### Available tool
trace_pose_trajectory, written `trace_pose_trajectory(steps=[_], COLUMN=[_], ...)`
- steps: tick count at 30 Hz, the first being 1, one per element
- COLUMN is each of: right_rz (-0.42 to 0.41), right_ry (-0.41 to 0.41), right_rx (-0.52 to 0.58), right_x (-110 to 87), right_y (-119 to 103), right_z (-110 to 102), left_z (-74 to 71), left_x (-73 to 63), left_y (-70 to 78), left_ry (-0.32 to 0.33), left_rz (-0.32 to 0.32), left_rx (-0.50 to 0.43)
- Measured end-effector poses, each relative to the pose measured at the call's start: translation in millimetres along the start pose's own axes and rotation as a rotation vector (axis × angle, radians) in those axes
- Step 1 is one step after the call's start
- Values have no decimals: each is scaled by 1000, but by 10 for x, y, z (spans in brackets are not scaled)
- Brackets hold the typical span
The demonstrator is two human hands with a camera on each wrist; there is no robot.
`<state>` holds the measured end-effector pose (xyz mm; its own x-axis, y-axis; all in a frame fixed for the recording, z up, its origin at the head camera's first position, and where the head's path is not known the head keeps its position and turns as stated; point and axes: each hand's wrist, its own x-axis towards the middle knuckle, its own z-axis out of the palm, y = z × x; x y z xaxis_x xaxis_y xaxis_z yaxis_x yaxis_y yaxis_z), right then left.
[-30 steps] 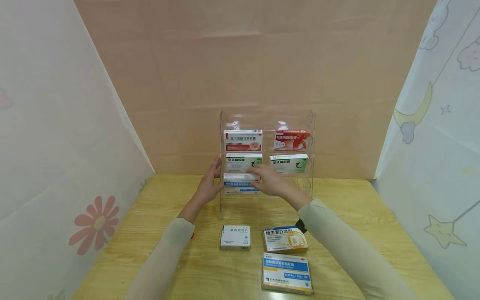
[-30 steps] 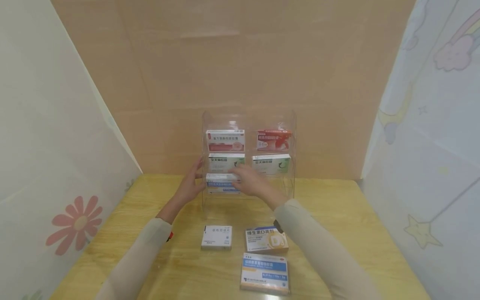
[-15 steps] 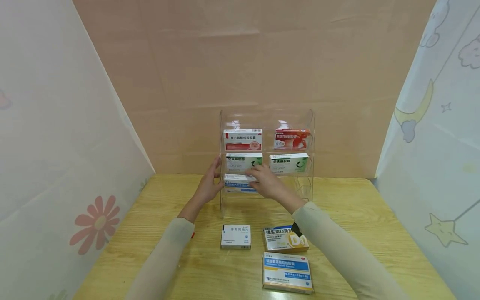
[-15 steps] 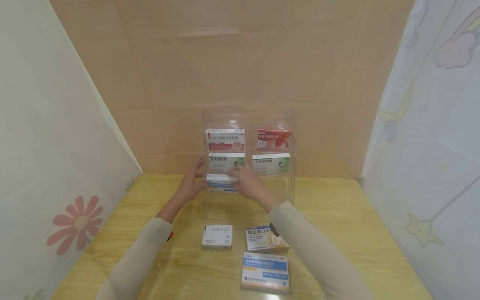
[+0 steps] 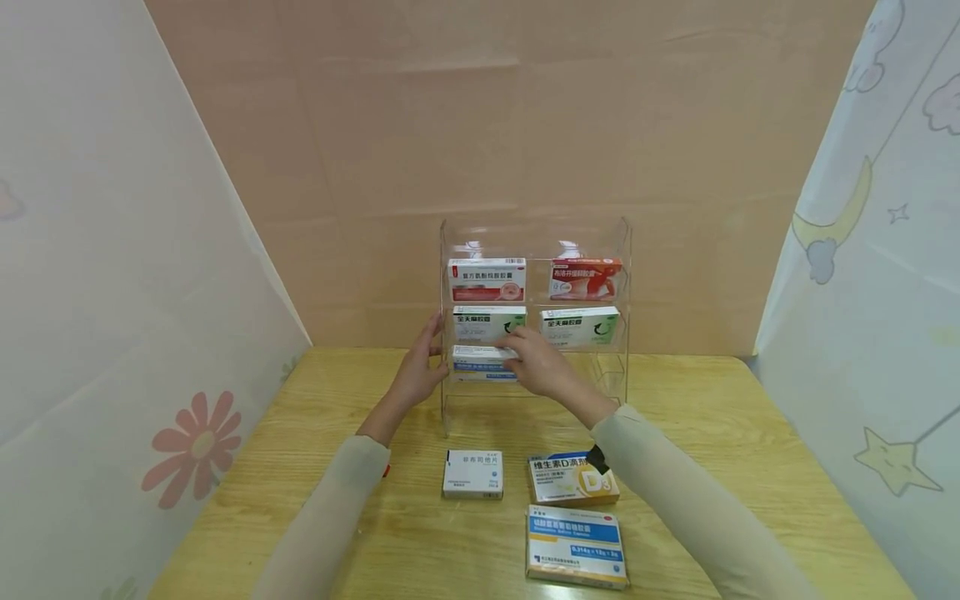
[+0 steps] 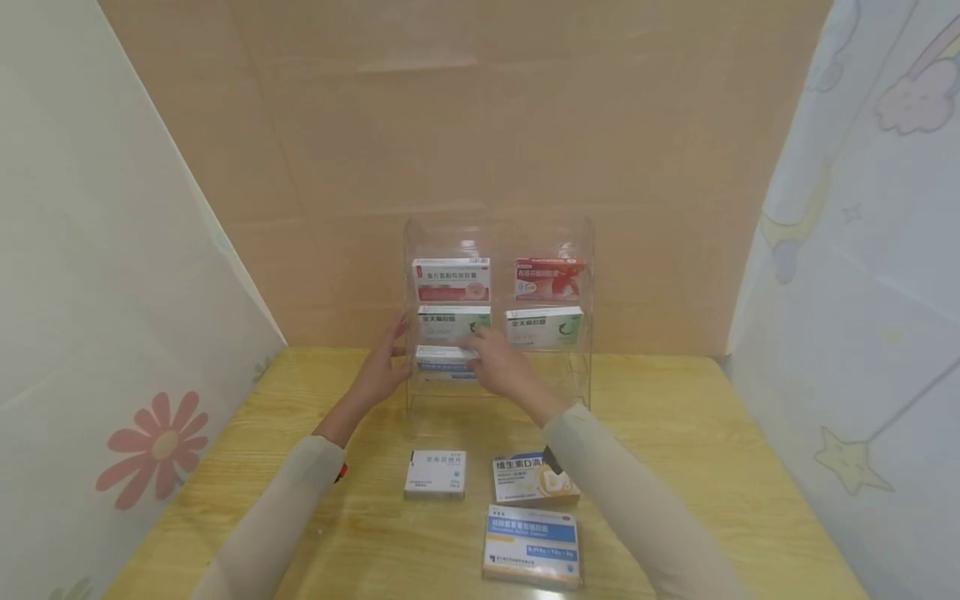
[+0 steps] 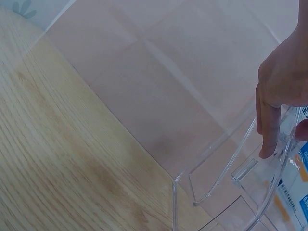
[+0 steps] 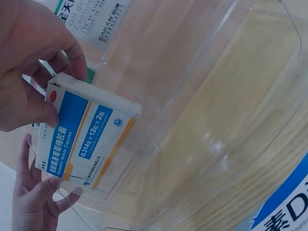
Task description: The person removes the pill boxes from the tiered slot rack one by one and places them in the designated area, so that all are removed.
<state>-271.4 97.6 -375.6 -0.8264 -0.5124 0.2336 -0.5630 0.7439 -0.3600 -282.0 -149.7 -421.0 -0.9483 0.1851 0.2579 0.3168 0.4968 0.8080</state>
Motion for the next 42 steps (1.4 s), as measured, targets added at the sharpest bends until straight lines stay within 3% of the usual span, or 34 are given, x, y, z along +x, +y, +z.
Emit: trace_pose_trajectory(steps=[20, 42], right_rz=[-59, -61], right_ry=[119, 7], right_rx=[36, 106], right_x=[-127, -428], right_y=[-64, -161], right_z=[-384, -390], left_z=[-26, -43], left_x=[-5, -25], left_y=[-19, -16], left_ry=[-5, -18], left_rz=[-12, -39], left_rx=[13, 9])
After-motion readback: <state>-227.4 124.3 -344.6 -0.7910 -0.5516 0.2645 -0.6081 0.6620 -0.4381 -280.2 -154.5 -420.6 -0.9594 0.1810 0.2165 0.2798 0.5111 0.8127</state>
